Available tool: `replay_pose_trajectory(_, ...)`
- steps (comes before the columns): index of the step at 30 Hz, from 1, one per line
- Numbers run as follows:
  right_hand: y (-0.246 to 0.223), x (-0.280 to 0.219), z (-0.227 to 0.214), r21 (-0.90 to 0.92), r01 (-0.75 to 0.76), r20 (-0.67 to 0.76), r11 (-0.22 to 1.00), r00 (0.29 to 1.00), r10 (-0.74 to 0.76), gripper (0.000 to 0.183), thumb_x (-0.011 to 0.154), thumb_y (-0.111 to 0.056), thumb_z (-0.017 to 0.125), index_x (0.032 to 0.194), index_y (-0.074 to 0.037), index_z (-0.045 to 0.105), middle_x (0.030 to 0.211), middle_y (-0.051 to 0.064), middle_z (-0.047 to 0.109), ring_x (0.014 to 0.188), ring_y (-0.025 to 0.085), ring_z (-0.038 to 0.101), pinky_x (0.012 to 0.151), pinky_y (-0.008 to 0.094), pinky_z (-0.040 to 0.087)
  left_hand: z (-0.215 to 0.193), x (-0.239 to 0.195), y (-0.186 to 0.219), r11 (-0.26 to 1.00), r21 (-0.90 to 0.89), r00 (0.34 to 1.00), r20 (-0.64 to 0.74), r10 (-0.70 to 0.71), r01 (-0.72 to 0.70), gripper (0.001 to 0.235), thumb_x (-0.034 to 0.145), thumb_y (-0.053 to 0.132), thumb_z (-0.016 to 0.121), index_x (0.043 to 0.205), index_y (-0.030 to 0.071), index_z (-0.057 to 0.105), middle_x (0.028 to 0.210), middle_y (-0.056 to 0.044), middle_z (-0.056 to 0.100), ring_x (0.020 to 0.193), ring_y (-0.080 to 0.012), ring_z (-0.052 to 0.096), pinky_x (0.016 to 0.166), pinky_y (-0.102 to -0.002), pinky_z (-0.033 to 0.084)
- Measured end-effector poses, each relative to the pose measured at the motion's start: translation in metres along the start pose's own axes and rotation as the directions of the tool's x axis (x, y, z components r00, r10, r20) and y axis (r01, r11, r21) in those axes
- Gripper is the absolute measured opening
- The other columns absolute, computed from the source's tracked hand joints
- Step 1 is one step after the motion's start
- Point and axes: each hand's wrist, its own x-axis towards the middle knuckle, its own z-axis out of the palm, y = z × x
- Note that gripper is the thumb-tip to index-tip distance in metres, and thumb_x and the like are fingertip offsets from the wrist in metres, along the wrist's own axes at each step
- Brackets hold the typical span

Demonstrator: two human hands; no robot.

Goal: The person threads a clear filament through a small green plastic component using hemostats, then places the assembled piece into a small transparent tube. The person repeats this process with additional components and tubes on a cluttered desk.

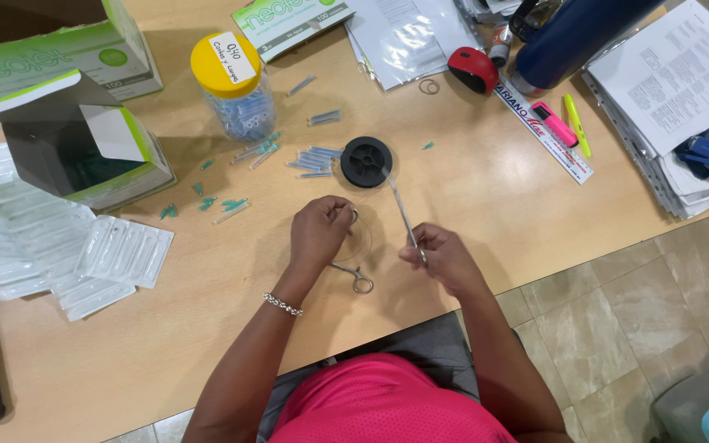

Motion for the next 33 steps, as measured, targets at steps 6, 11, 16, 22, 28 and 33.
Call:
replay_pose_trajectory(6, 0.008, -0.003, 0.017, -0.058, -0.197, 0.293, 0.979, 0.934, 0.206, 0.042, 0.088, -0.037, 0.079, 0.084, 0.004, 0.072, 0.053, 0.018, 0.06, 0.039, 0.006, 0.041, 0.031, 0.015, 0.03, -0.001, -0.005, 0.006, 0.998, -0.059, 1.0, -0.01, -0.008, 0.008, 0.021, 0.093, 0.029, 0.067, 0.103, 0.016, 0.08, 0.065, -0.002, 0.049, 0.07, -0.0178, 0.058, 0.071, -0.035, 0.054)
replay_pose_trajectory(11, -0.003, -0.004, 0.02, -0.088, -0.209, 0.287, 0.974, 0.931, 0.226, 0.046, 0.088, -0.04, 0.08, 0.083, 0.004, 0.071, 0.054, 0.019, 0.062, 0.038, 0.007, 0.042, 0.03, 0.017, 0.031, 0.002, 0.0, -0.001, 0.999, -0.046, 1.0, -0.028, -0.004, 0.003, 0.022, 0.093, 0.031, 0.068, 0.103, 0.016, 0.08, 0.066, -0.006, 0.051, 0.073, -0.0227, 0.061, 0.072, -0.041, 0.053)
replay_pose_trajectory(16, -0.004, -0.008, 0.003, -0.085, -0.229, 0.319, 0.97, 0.916, 0.244, 0.055, 0.085, -0.051, 0.08, 0.084, 0.004, 0.072, 0.056, 0.021, 0.063, 0.04, 0.01, 0.044, 0.032, 0.018, 0.034, 0.001, 0.004, -0.003, 0.995, -0.098, 0.998, -0.066, -0.011, 0.004, 0.021, 0.094, 0.026, 0.067, 0.103, 0.012, 0.08, 0.062, -0.004, 0.048, 0.069, -0.0189, 0.058, 0.071, -0.035, 0.052)
replay_pose_trajectory(22, 0.009, 0.012, 0.021, -0.079, -0.214, 0.293, 0.974, 0.929, 0.228, 0.043, 0.089, -0.036, 0.081, 0.078, 0.003, 0.069, 0.051, 0.018, 0.059, 0.035, 0.007, 0.038, 0.029, 0.017, 0.028, 0.004, -0.003, 0.004, 0.998, -0.061, 1.0, -0.028, 0.012, -0.014, 0.02, 0.092, 0.033, 0.07, 0.101, 0.018, 0.08, 0.061, -0.006, 0.049, 0.07, -0.0238, 0.063, 0.072, -0.041, 0.053)
replay_pose_trajectory(28, -0.027, 0.005, 0.027, -0.254, -0.074, 0.201, 0.964, 0.971, 0.127, 0.032, 0.073, -0.026, 0.095, 0.071, -0.002, 0.074, 0.047, 0.012, 0.061, 0.038, 0.009, 0.043, 0.036, 0.019, 0.031, -0.004, 0.0, -0.005, 0.996, -0.093, 0.996, -0.086, 0.01, -0.018, 0.015, 0.092, 0.03, 0.071, 0.098, 0.02, 0.08, 0.051, -0.001, 0.044, 0.056, -0.0156, 0.052, 0.061, -0.032, 0.048)
replay_pose_trajectory(33, -0.087, -0.008, 0.01, -0.763, -0.272, -0.226, 0.587, 0.962, 0.152, 0.053, 0.071, -0.049, 0.087, 0.112, -0.017, 0.078, 0.102, 0.01, 0.08, 0.103, 0.033, 0.074, 0.084, 0.041, 0.056, -0.031, -0.017, 0.002, 0.926, -0.373, 0.978, -0.209, -0.024, -0.057, 0.012, 0.09, 0.023, 0.076, 0.09, 0.012, 0.079, 0.046, 0.002, 0.034, 0.053, -0.0094, 0.037, 0.051, -0.026, 0.035)
